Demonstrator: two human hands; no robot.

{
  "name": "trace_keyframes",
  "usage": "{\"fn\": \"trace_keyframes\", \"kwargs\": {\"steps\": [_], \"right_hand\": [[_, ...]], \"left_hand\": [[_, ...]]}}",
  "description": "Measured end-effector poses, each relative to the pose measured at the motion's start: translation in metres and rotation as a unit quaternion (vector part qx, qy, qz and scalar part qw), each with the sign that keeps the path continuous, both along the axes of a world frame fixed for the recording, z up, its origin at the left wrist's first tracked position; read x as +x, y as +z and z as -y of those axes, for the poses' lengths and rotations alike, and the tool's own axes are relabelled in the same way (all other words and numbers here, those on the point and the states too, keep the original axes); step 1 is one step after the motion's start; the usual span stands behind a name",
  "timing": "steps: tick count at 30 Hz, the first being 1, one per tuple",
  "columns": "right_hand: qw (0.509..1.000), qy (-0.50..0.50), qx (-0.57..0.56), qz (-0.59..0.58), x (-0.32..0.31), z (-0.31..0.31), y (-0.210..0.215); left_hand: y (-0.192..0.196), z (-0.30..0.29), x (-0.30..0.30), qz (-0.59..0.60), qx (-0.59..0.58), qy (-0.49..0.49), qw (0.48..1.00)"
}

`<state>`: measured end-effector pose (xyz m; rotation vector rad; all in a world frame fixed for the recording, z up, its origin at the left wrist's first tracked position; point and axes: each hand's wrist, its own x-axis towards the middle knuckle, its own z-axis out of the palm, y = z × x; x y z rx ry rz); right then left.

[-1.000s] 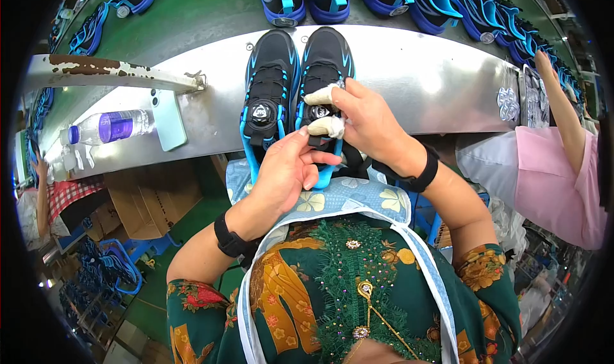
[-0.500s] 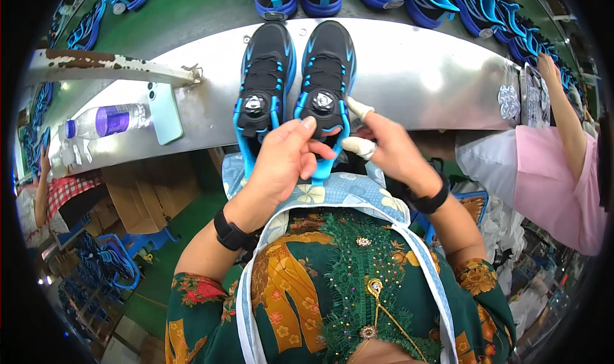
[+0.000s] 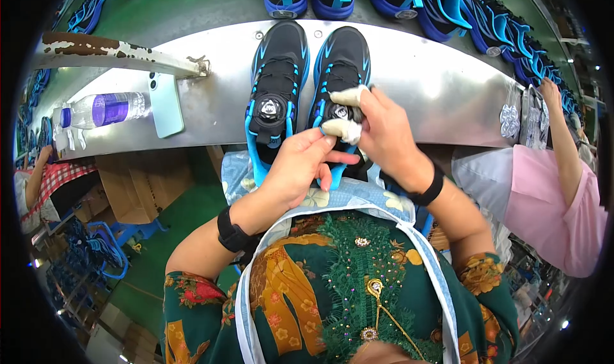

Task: Inspecting and cleaning finished shoes on an assembly line in a factory.

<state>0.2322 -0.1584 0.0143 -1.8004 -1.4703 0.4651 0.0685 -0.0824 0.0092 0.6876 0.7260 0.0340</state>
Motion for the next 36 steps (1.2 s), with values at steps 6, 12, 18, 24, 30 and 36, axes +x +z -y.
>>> {"fn": "trace_keyframes", "kwargs": {"steps": [6,12,18,24,30,36], "right_hand": [[0.997,0.064,-0.03,-0.028,0.014,-0.009,0.026],[0.987,0.066,-0.123,-0.085,0.013,-0.019,0.026],[0.973,0.152,-0.15,-0.087,0.028,-0.013,0.038],[0.98,0.105,-0.131,-0.108,0.033,0.0,0.028],[0.992,0.029,-0.02,0.124,0.011,0.011,0.015],[0.998,0.029,-0.057,-0.005,0.014,0.011,0.021]], "left_hand": [[-0.001,-0.003,-0.002,0.023,-0.024,-0.005,0.999],[-0.003,-0.003,0.001,0.022,-0.03,-0.004,0.999],[0.001,-0.006,-0.003,0.038,-0.041,0.006,0.998],[-0.004,-0.005,0.001,0.026,-0.036,0.005,0.999],[-0.005,-0.003,0.003,0.035,-0.021,0.02,0.999],[-0.009,-0.007,-0.009,0.104,0.006,0.001,0.995]]}}
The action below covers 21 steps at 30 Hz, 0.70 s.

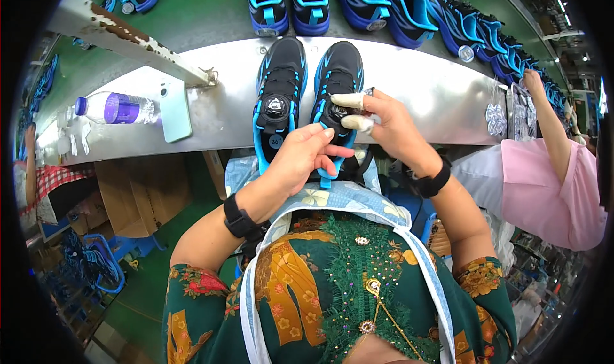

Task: Inspecting and cleaning finished shoes on an assembly line in a factory.

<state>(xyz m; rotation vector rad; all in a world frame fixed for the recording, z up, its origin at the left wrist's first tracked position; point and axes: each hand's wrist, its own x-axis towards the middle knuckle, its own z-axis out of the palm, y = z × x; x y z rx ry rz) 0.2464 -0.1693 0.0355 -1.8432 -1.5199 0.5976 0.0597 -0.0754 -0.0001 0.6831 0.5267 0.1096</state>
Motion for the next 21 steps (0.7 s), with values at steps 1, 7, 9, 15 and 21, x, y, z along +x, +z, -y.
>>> {"fn": "trace_keyframes", "kwargs": {"steps": [1,7,9,15,21], "right_hand": [[0.996,0.028,-0.038,-0.082,0.009,-0.004,0.001],[0.972,-0.046,-0.014,-0.232,-0.013,0.032,-0.05],[0.988,0.041,-0.031,-0.148,-0.028,0.012,-0.032],[0.992,0.114,-0.061,0.009,0.02,-0.093,0.026],[0.93,0.107,0.041,0.35,0.057,-0.237,-0.032]], "left_hand": [[0.008,-0.004,-0.006,0.006,0.01,0.005,1.0],[0.039,-0.015,-0.066,-0.16,0.617,-0.014,0.77],[0.038,-0.007,-0.056,-0.164,0.692,-0.071,0.7],[0.023,-0.044,-0.042,-0.295,0.68,-0.061,0.668],[0.095,-0.065,-0.098,-0.215,0.593,-0.007,0.776]]}}
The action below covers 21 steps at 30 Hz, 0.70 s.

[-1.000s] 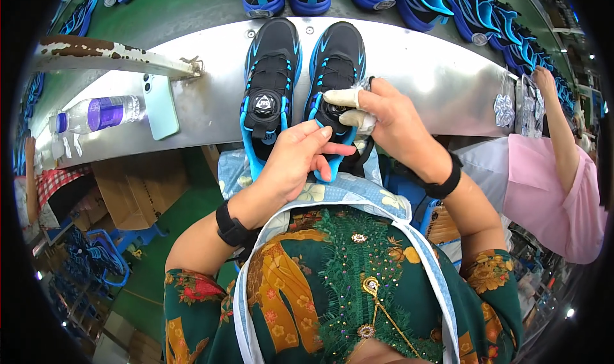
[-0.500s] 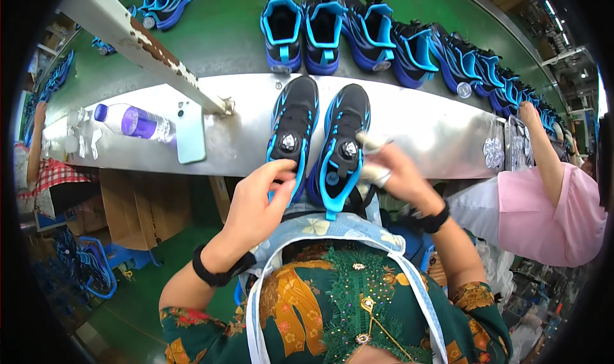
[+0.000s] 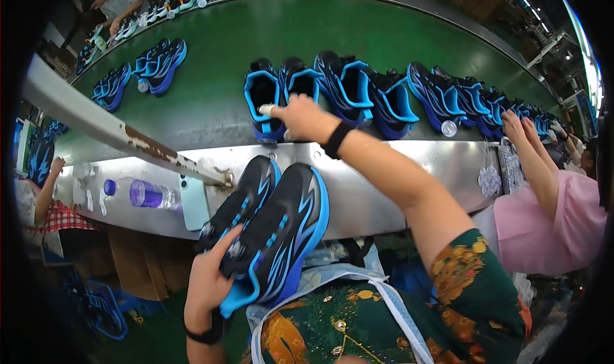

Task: Inspecting and cleaning finished shoes on an assembly line in a factory.

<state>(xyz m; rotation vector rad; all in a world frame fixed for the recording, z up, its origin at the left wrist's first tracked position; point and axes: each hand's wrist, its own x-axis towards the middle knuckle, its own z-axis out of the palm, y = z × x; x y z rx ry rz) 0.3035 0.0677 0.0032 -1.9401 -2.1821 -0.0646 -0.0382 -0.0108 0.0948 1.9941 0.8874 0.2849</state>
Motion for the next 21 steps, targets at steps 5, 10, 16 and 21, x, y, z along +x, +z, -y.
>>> {"fn": "trace_keyframes", "kwargs": {"steps": [5,10,16,21], "right_hand": [[0.998,-0.04,-0.009,-0.056,0.02,-0.003,-0.012],[0.989,-0.137,-0.053,0.012,0.136,0.067,-0.019],[0.988,-0.122,-0.093,-0.022,0.143,0.088,-0.013],[0.985,-0.105,-0.114,-0.076,0.135,0.075,-0.005]], "left_hand": [[0.01,-0.001,0.014,0.089,0.031,0.055,0.994],[-0.019,-0.095,0.128,0.149,0.15,0.061,0.975],[-0.062,-0.306,0.261,0.018,0.331,0.145,0.932],[-0.117,-0.454,0.271,-0.156,0.347,0.066,0.923]]}}
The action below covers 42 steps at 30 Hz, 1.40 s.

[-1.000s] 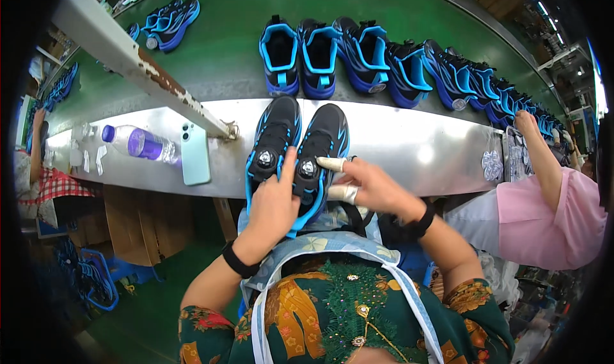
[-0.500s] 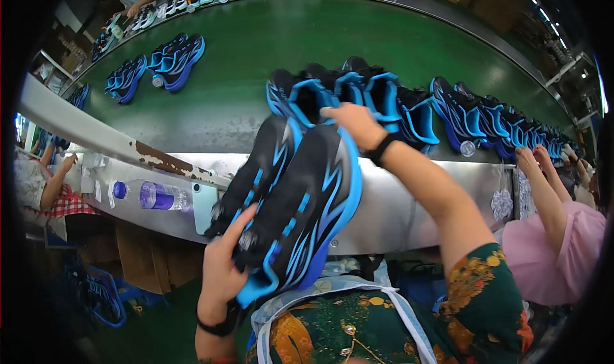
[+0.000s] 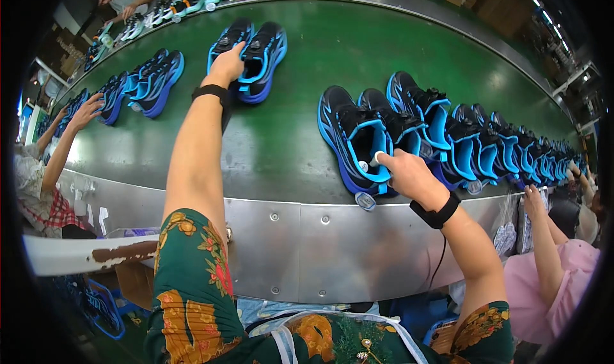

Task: Inspecting and cleaning finished shoes on an assembly line in a factory.

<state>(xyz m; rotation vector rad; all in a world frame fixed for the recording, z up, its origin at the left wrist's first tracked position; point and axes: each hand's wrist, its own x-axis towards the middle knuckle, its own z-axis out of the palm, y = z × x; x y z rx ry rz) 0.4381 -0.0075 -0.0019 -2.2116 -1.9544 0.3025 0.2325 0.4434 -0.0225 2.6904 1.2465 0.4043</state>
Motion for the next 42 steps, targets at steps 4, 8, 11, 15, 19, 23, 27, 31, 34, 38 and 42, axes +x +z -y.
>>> {"fn": "trace_keyframes", "kwargs": {"steps": [4,8,11,15,19,23,27,31,34,38,42], "right_hand": [[0.999,0.024,-0.005,-0.046,-0.017,-0.002,0.012],[0.99,0.037,-0.061,-0.122,-0.092,0.014,0.04],[0.977,0.059,-0.029,-0.202,-0.16,0.057,0.04],[0.91,0.112,-0.111,-0.384,-0.222,0.1,0.063],[0.846,0.251,0.005,-0.471,-0.166,0.113,0.08],[0.958,0.088,-0.099,-0.253,-0.135,0.097,0.075],[0.948,0.201,0.025,-0.245,-0.174,0.064,0.044],[0.966,0.221,-0.036,-0.132,-0.171,0.088,0.059],[0.967,0.219,-0.031,-0.124,-0.169,0.096,0.06],[0.936,0.16,-0.009,-0.312,-0.161,0.1,0.045],[0.971,0.102,0.032,-0.216,-0.183,0.117,0.045]], "left_hand": [[0.011,0.034,0.006,-0.061,-0.044,0.117,0.99],[0.014,0.174,-0.033,0.267,0.009,-0.072,0.961],[0.006,0.325,-0.088,0.249,-0.212,-0.112,0.938],[0.004,0.371,-0.167,0.293,-0.325,0.045,0.898],[0.075,0.436,-0.21,0.35,-0.221,-0.011,0.91],[0.038,0.489,-0.206,0.239,-0.282,-0.227,0.901],[0.019,0.502,-0.192,0.217,-0.213,-0.228,0.925],[0.022,0.494,-0.194,0.279,-0.299,-0.129,0.903],[0.041,0.483,-0.186,0.261,-0.519,-0.104,0.807],[0.035,0.48,-0.175,0.227,-0.603,-0.046,0.763],[0.02,0.487,-0.175,0.239,-0.516,-0.083,0.818]]}}
